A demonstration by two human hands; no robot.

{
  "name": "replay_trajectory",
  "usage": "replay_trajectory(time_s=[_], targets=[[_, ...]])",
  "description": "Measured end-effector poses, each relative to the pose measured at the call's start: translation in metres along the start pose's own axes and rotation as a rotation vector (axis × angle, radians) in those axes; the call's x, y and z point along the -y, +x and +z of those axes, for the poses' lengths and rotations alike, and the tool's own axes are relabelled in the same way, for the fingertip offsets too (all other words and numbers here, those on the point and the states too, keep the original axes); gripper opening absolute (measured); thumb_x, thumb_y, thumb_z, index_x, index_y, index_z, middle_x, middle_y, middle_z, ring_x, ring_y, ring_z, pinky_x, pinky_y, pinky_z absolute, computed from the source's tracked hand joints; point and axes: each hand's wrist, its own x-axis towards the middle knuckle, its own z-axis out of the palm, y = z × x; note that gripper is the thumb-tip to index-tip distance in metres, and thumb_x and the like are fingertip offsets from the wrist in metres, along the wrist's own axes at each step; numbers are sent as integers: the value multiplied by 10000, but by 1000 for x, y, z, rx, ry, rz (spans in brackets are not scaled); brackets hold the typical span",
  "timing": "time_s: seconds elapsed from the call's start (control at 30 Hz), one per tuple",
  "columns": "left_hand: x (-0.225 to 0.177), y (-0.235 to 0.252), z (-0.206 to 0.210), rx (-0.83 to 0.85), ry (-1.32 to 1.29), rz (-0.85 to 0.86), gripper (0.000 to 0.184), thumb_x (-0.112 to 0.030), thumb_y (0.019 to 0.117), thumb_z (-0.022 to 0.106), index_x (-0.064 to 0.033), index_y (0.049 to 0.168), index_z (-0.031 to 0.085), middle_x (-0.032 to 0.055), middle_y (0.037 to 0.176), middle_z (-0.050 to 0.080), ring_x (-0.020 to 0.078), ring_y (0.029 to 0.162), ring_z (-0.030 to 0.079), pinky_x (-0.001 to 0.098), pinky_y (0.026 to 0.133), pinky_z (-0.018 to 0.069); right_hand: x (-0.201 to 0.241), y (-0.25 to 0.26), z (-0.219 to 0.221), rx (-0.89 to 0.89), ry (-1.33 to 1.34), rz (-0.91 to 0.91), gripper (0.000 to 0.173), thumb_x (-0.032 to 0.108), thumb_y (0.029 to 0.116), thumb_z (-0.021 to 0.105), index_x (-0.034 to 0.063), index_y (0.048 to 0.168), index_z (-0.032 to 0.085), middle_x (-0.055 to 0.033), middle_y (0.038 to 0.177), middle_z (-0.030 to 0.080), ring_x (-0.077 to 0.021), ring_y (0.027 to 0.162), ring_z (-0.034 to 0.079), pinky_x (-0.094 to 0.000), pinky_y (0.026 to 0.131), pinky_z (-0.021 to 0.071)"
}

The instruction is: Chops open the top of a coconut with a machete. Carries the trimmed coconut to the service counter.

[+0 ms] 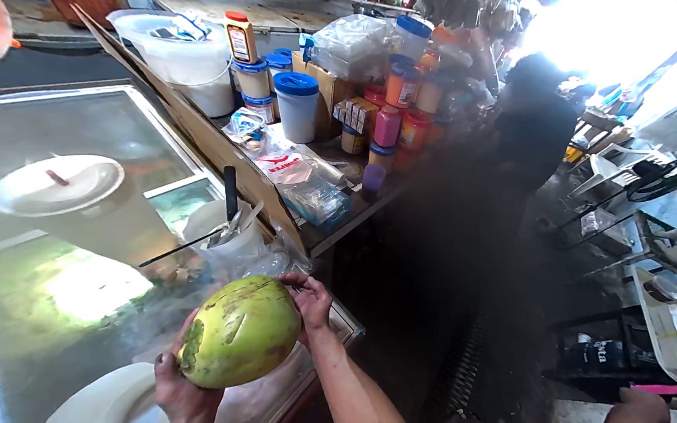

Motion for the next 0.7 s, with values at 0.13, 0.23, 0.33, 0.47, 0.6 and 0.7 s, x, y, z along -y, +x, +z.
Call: replay_trajectory(time_s=[0.13, 0.23, 0.33, 0.47, 0.6, 0.7], targets=[[1, 0, -1, -9, -15, -10, 608, -298, 1062, 68, -93, 1274, 600, -43, 1183, 724, 64, 1129, 665, 277, 1012, 538, -1, 1, -1, 11, -9, -4, 521, 268, 1020, 242, -44, 1113, 649, -168, 1125, 707, -249, 1095, 669, -383, 988, 535], [0, 1, 0, 0, -16, -10, 619, -299, 1061, 60, -91, 1291, 596, -44, 1188, 724, 60, 1128, 666, 266, 1009, 539, -1, 1, -2, 19, -24, -12, 520, 265, 1015, 247, -47, 1113, 651, -169, 1118, 708, -244, 1086, 672, -376, 980, 538], [1, 1, -1, 2, -15, -13, 621, -311, 1061, 65, -86, 1288, 596, -34, 1176, 728, 67, 1119, 670, 275, 1003, 544, -1, 2, -1, 20, -12, -9, 534, 270, 1019, 235, -54, 1105, 649, -175, 1115, 707, -246, 1081, 673, -375, 977, 538], [0, 2, 1, -3, -15, -16, 621, -309, 1057, 64, -95, 1275, 604, -43, 1170, 729, 58, 1113, 671, 268, 1003, 541, -2, 3, -2, 37, -25, -18, 530, 266, 1013, 241, -55, 1101, 653, -180, 1124, 704, -253, 1092, 668, -378, 984, 533], [1, 2, -1, -18, -5, -14, 610, -305, 1062, 68, -89, 1279, 596, -40, 1180, 723, 61, 1132, 661, 275, 1016, 534, -1, 2, -1, 40, -27, -23, 519, 253, 1015, 241, -51, 1096, 654, -171, 1116, 710, -243, 1090, 672, -367, 988, 534], [1, 1, 0, -19, -7, -12, 620, -317, 1069, 60, -106, 1272, 606, -55, 1189, 725, 55, 1137, 662, 270, 1016, 537, 0, 2, -1, 28, -39, -21, 528, 262, 1021, 231, -41, 1107, 656, -161, 1118, 711, -234, 1083, 675, -367, 977, 540]])
